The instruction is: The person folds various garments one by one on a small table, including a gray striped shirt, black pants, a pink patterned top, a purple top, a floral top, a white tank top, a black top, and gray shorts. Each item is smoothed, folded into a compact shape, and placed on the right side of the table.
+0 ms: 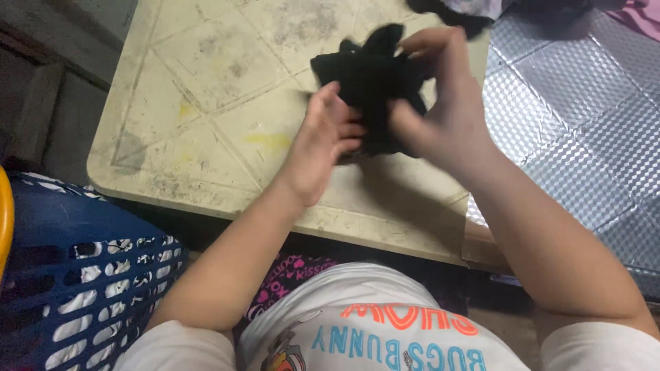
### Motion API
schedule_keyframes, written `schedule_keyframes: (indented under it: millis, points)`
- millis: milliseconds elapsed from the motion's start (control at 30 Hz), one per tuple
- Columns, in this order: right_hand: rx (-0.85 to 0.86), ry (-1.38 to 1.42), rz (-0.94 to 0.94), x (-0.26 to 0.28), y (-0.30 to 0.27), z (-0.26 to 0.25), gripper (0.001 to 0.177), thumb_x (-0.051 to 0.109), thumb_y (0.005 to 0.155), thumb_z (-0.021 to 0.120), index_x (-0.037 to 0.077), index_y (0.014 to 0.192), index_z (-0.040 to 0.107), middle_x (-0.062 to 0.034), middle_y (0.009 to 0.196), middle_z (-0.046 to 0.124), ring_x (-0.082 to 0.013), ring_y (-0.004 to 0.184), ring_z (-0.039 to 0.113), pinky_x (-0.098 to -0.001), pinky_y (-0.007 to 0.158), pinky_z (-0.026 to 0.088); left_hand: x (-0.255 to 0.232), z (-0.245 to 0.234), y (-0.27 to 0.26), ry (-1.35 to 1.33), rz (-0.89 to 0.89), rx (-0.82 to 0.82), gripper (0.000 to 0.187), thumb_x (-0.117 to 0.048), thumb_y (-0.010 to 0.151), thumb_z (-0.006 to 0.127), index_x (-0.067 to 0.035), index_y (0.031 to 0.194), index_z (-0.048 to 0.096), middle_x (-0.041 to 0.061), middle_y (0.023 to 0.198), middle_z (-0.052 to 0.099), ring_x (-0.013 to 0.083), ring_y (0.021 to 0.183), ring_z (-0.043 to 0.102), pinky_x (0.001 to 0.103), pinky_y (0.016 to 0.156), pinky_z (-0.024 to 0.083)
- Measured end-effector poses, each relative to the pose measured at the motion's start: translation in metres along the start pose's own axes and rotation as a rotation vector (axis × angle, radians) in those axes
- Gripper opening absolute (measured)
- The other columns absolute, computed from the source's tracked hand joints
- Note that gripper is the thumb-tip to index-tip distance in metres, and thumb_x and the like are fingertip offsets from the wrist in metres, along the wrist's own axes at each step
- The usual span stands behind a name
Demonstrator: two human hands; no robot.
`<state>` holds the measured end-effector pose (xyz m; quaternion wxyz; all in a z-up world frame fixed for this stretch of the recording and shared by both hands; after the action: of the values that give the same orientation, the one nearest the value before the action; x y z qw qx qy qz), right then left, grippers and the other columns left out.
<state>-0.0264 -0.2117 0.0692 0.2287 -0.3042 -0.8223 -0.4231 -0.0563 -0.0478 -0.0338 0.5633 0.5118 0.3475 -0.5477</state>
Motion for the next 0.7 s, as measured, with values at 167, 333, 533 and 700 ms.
schedule_keyframes:
  millis: [167,333,533,700]
  points:
    - [0.322,-0.360,-0.428,0.062,-0.020,0.037,0.050,0.010,0.074,0.084,0.011,0.120,0.066,-0.0123,0.106,0.059,-0.0377,0.105,0.061,-0.0503,0.098,0.051,0.001,0.020,0.012,-0.805,-0.448,-0.079,0.062,-0.055,0.093,0.062,-0.006,0.129,0.060,0.016,0.120,0.068,0.0277,0.104,0.070,0.044,0.090,0.060]
    - [0.281,-0.103,-0.453,0.059,-0.064,0.019,0.048,0.018,0.082,0.084,0.013,0.122,0.059,-0.0081,0.111,0.057,-0.0361,0.119,0.062,-0.0584,0.111,0.043,0.025,0.014,0.015,-0.799,-0.423,-0.115,0.027,-0.008,0.103,0.068,0.004,0.126,0.058,0.018,0.116,0.070,0.0303,0.102,0.072,0.049,0.094,0.059]
    - [-0.267,1.118,0.649,-0.043,-0.063,-0.001,0.072,0.005,0.094,0.069,0.016,0.154,0.032,-0.0142,0.148,0.045,-0.0256,0.131,0.055,-0.0441,0.109,0.050,0.013,0.043,0.031,-1.036,-0.398,0.038,0.039,-0.006,0.091,0.058,0.007,0.128,0.060,0.021,0.115,0.072,0.0328,0.105,0.073,0.049,0.097,0.061]
    - [-0.174,1.000,0.660,-0.055,-0.037,-0.005,0.075,-0.010,0.087,0.061,0.013,0.155,0.040,-0.0116,0.137,0.055,-0.0226,0.118,0.060,-0.0383,0.100,0.054,0.024,0.047,0.046,-0.950,-0.424,0.082,0.045,-0.016,0.098,0.062,0.007,0.136,0.056,0.023,0.124,0.069,0.0335,0.110,0.071,0.049,0.101,0.058]
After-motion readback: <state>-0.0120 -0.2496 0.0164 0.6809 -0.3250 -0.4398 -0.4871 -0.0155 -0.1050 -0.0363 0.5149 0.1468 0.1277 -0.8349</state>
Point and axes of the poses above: each hand's wrist, its own y-axis towards the middle knuckle, its own z-axis out of the palm, x = y × z, the point moved 8 cm from there along y, towards the middle knuckle
